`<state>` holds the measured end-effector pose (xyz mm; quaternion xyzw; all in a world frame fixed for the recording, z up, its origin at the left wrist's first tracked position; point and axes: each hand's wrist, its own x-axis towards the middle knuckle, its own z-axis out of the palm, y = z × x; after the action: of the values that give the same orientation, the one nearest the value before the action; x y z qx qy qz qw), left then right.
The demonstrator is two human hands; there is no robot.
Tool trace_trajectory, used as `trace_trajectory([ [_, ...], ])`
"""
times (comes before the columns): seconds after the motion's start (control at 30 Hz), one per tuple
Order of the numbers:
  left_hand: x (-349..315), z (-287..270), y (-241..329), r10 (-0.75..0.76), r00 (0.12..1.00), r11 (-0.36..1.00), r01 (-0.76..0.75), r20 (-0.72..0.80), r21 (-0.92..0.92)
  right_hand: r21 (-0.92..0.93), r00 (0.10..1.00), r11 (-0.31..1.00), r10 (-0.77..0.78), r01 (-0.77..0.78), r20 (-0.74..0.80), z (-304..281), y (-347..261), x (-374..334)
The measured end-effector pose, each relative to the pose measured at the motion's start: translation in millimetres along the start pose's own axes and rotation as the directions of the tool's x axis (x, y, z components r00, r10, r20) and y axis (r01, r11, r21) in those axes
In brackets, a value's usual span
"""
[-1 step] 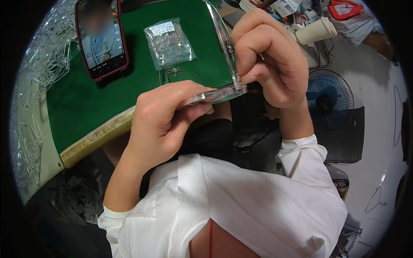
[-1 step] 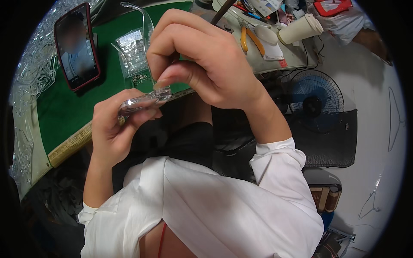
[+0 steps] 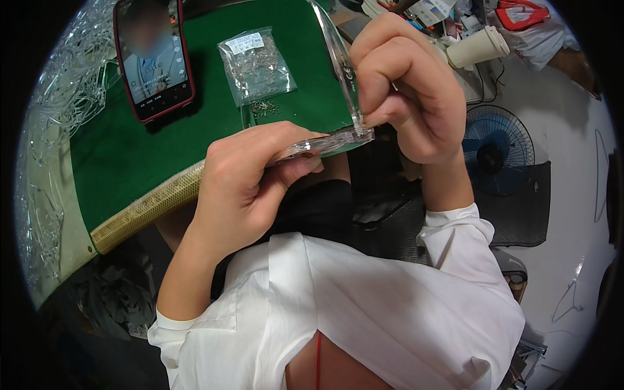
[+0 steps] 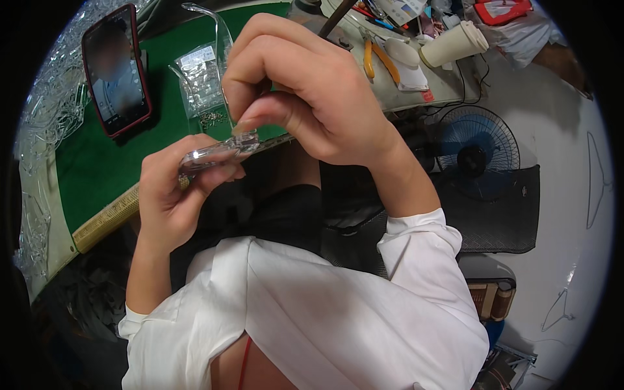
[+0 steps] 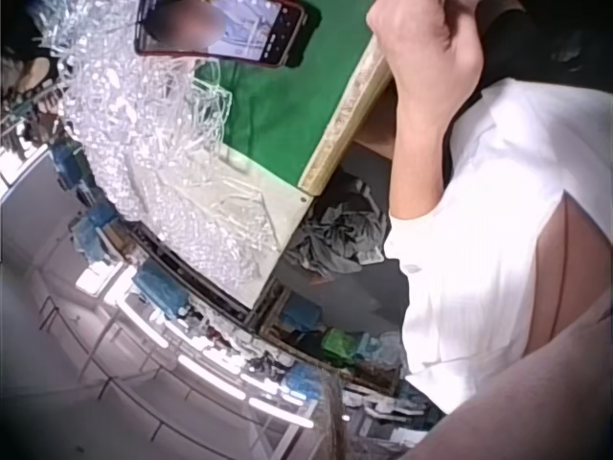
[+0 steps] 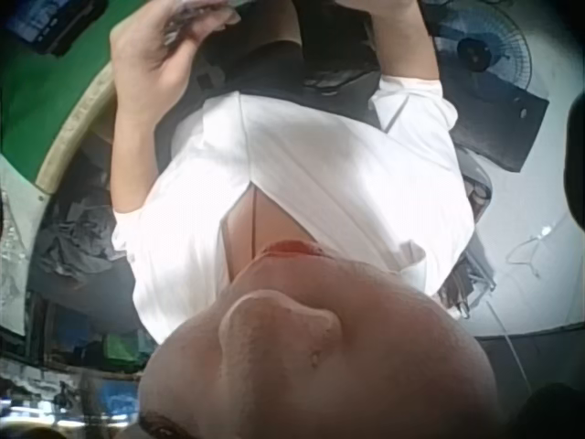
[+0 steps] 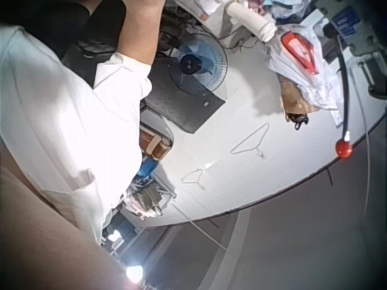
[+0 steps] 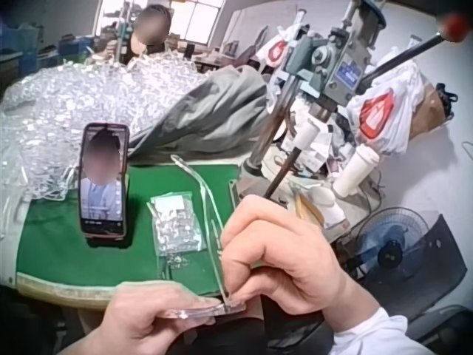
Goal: The person repeatedly picks up clear plastic decorative pieces and small metal components from a green work surface, then fastens the components to the plastic pieces by hand. The person places each assembled piece aside and continues the cycle with additional items.
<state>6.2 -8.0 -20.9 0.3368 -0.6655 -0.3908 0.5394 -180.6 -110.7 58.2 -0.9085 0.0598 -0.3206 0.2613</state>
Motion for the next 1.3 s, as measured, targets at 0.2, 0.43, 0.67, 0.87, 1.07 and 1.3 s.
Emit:
trace_trajectory([
  [0.2,-0.1,-1.3,0.7,-0.013,1.0,1.0,0.013,0.002,0.007,0.062,0.998,0.997,0.041,-0.039,-0.037,2.8,-1.5,0.3],
  [0.43,1.9,-0.8,1.8,0.03,0.999,0.998,-0.029,-0.017,0.052,0.055,0.999,0.998,0.011,-0.009,-0.043,3.4,1.5,-0.3],
  [0.67,7.3,-3.1,0.5,0.187,0.982,0.96,-0.174,-0.039,0.22,0.112,0.996,0.991,0.076,-0.069,-0.054,4.7,0.2,-3.2],
  [0.87,6.9,-3.4,-3.1,0.213,0.976,0.952,-0.197,-0.048,0.233,0.142,0.997,0.99,0.029,-0.018,-0.078,3.6,7.5,-3.0],
  [1.07,6.6,-1.1,0.9,0.12,0.992,0.985,-0.114,-0.041,0.132,0.242,0.996,0.97,0.039,-0.019,-0.08,2.9,10.4,-3.0],
  [1.3,6.6,6.8,-5.2,0.071,0.991,0.997,-0.072,-0.116,0.0,0.239,0.996,0.97,0.057,-0.041,-0.061,0.2,13.6,-2.4],
])
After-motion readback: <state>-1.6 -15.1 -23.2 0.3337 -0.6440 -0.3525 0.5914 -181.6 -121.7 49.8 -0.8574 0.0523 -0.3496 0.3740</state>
